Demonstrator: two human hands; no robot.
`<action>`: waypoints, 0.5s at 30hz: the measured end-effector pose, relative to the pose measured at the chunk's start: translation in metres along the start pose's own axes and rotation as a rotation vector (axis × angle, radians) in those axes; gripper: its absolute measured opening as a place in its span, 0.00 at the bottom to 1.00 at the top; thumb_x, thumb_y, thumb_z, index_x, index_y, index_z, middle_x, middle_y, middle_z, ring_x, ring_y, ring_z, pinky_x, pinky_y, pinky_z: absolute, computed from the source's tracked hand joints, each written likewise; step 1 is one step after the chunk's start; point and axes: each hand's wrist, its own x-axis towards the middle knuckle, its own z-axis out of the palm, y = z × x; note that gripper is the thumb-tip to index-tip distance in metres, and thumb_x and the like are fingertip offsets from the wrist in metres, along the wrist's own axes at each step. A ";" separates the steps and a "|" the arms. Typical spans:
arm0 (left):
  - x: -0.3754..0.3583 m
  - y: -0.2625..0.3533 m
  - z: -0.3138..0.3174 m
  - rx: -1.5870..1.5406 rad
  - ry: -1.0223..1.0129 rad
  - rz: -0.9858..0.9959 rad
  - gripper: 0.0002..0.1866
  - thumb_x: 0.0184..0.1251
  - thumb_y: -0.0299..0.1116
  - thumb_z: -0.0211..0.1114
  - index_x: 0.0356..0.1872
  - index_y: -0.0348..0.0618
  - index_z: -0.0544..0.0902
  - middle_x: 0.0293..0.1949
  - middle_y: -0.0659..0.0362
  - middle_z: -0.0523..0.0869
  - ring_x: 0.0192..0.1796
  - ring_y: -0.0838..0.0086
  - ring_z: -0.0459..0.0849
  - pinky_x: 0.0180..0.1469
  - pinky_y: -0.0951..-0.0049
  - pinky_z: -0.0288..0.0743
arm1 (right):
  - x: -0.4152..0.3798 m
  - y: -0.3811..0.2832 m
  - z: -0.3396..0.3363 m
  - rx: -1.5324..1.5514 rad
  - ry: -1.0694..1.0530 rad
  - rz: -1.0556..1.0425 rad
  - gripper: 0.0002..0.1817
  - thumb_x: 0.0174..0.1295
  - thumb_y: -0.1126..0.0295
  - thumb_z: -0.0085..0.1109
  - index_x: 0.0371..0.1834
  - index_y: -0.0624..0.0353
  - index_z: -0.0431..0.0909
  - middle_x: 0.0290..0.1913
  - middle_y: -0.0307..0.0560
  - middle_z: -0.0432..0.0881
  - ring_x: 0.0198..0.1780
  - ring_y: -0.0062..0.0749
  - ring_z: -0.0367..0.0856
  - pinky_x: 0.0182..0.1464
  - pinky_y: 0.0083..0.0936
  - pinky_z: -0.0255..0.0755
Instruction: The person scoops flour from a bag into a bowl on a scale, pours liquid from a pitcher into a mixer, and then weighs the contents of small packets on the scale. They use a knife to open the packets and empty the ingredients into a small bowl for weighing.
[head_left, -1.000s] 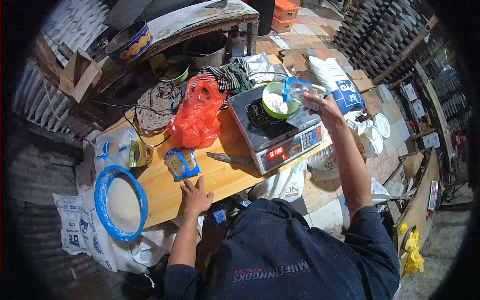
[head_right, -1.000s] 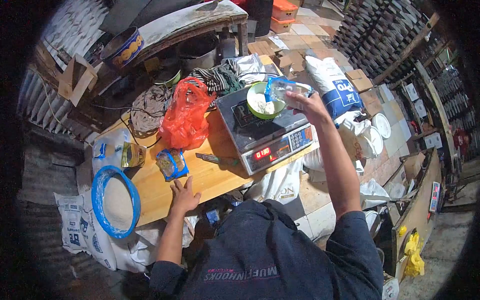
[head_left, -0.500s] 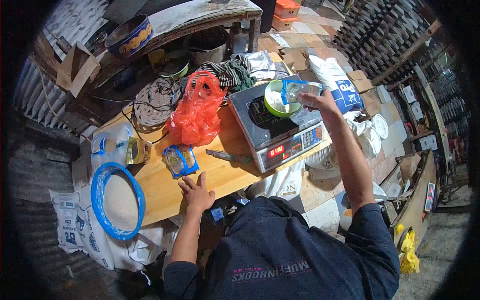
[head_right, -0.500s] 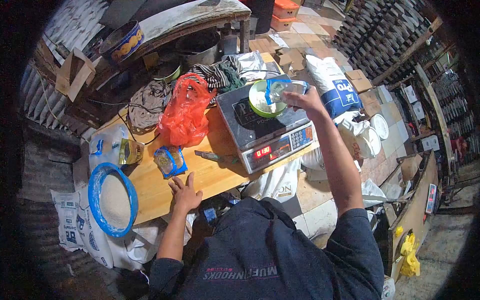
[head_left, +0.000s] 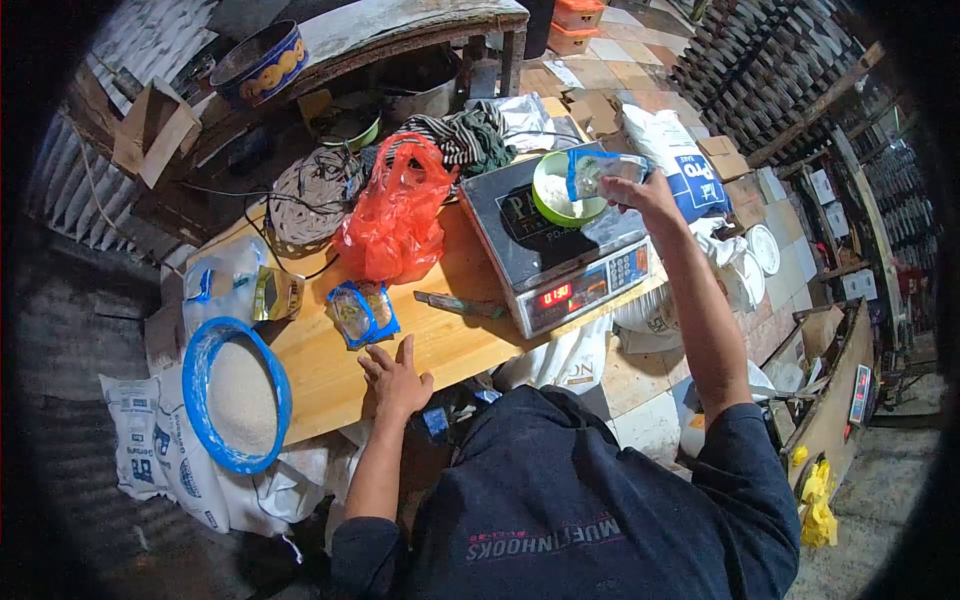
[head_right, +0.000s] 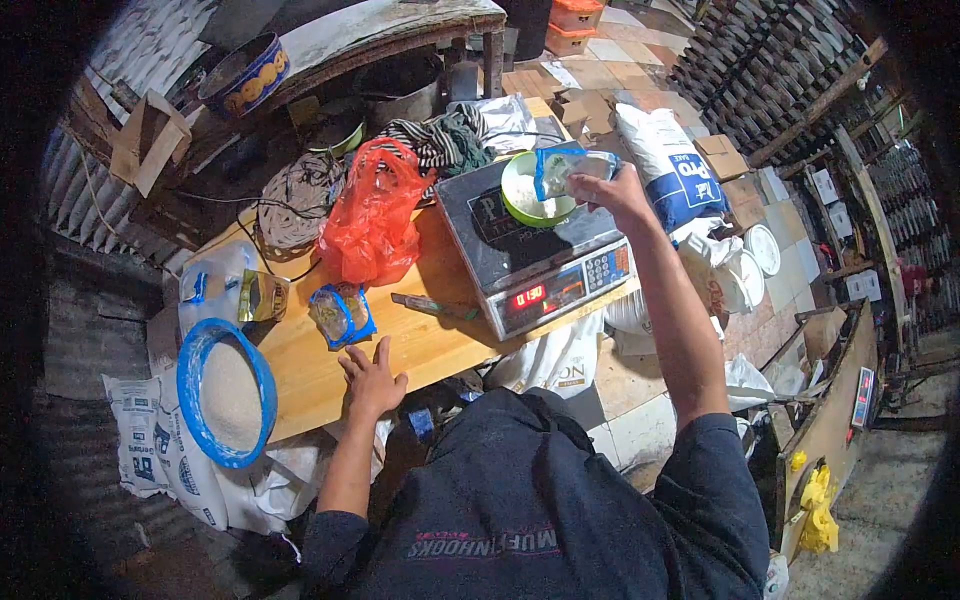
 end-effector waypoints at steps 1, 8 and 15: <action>0.000 0.000 0.000 -0.002 0.006 0.003 0.43 0.62 0.49 0.60 0.76 0.62 0.48 0.70 0.21 0.38 0.69 0.17 0.38 0.68 0.30 0.49 | -0.002 -0.003 0.002 0.000 0.023 0.004 0.10 0.53 0.69 0.71 0.32 0.63 0.83 0.26 0.44 0.85 0.24 0.24 0.81 0.22 0.21 0.71; 0.000 -0.001 0.003 0.000 0.027 0.009 0.43 0.62 0.49 0.60 0.76 0.62 0.49 0.70 0.21 0.39 0.69 0.16 0.40 0.68 0.29 0.49 | 0.002 0.007 -0.002 0.032 -0.010 -0.050 0.11 0.53 0.68 0.73 0.32 0.64 0.83 0.26 0.44 0.85 0.24 0.23 0.80 0.22 0.21 0.70; 0.001 -0.003 0.007 -0.005 0.061 0.026 0.43 0.61 0.49 0.61 0.76 0.61 0.50 0.70 0.20 0.39 0.69 0.16 0.40 0.67 0.28 0.49 | 0.002 0.003 -0.001 -0.023 0.003 -0.053 0.12 0.52 0.68 0.73 0.34 0.65 0.84 0.28 0.45 0.85 0.24 0.24 0.81 0.22 0.21 0.70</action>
